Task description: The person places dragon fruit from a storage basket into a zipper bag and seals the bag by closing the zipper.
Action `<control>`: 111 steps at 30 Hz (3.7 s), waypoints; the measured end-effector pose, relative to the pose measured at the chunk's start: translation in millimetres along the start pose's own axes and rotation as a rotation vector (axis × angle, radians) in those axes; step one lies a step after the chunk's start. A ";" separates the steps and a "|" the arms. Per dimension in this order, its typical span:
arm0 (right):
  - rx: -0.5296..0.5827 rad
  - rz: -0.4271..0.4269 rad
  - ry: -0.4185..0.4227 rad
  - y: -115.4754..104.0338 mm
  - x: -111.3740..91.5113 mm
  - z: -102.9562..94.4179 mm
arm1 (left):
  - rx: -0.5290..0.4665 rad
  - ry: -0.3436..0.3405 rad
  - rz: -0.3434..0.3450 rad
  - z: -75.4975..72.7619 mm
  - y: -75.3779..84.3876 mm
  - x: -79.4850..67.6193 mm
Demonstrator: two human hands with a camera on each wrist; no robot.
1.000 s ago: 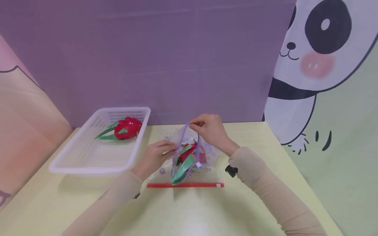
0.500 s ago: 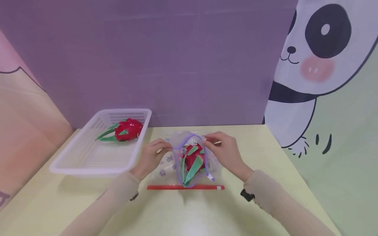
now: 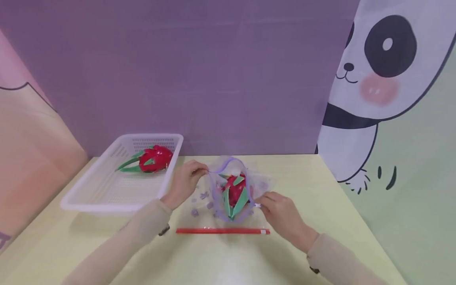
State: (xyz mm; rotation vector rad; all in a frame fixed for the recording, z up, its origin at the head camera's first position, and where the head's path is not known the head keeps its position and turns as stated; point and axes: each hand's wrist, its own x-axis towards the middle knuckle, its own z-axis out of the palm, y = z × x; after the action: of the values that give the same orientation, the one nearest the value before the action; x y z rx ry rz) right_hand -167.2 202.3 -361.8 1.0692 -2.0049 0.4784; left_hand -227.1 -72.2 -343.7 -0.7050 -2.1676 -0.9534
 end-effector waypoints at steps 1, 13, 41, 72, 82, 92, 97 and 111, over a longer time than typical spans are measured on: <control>0.014 0.045 0.003 4.4 6.5 -3.2 | -0.011 -0.013 -0.043 -0.7 1.8 5.9; -0.003 0.446 0.030 72.8 76.0 -23.7 | -0.063 -0.165 -0.322 -6.1 -11.5 95.8; 0.402 1.117 0.279 116.8 132.8 -46.0 | -0.245 0.121 -0.393 -30.4 -1.7 154.5; 0.607 1.120 0.086 96.1 68.5 -28.1 | -0.169 -0.227 -0.489 -70.4 -11.4 77.3; 0.600 1.131 0.033 94.2 70.9 -33.2 | -0.047 -0.237 -0.354 -63.4 -8.6 81.1; 0.593 1.136 -0.068 88.6 78.2 -42.3 | 0.272 -0.263 0.106 -39.8 39.9 77.4; 0.558 1.116 -0.117 88.5 80.0 -42.4 | 0.275 -0.369 0.168 -18.2 76.0 88.8; 0.592 0.948 0.015 77.0 79.8 -28.4 | 0.242 -0.555 0.225 52.5 104.3 124.4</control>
State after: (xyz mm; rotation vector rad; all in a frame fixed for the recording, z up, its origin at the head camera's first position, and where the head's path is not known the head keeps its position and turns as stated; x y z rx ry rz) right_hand -242.9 223.1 -278.5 0.3258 -2.3270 1.6322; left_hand -253.2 55.9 -234.2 -1.1641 -2.5415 -0.3919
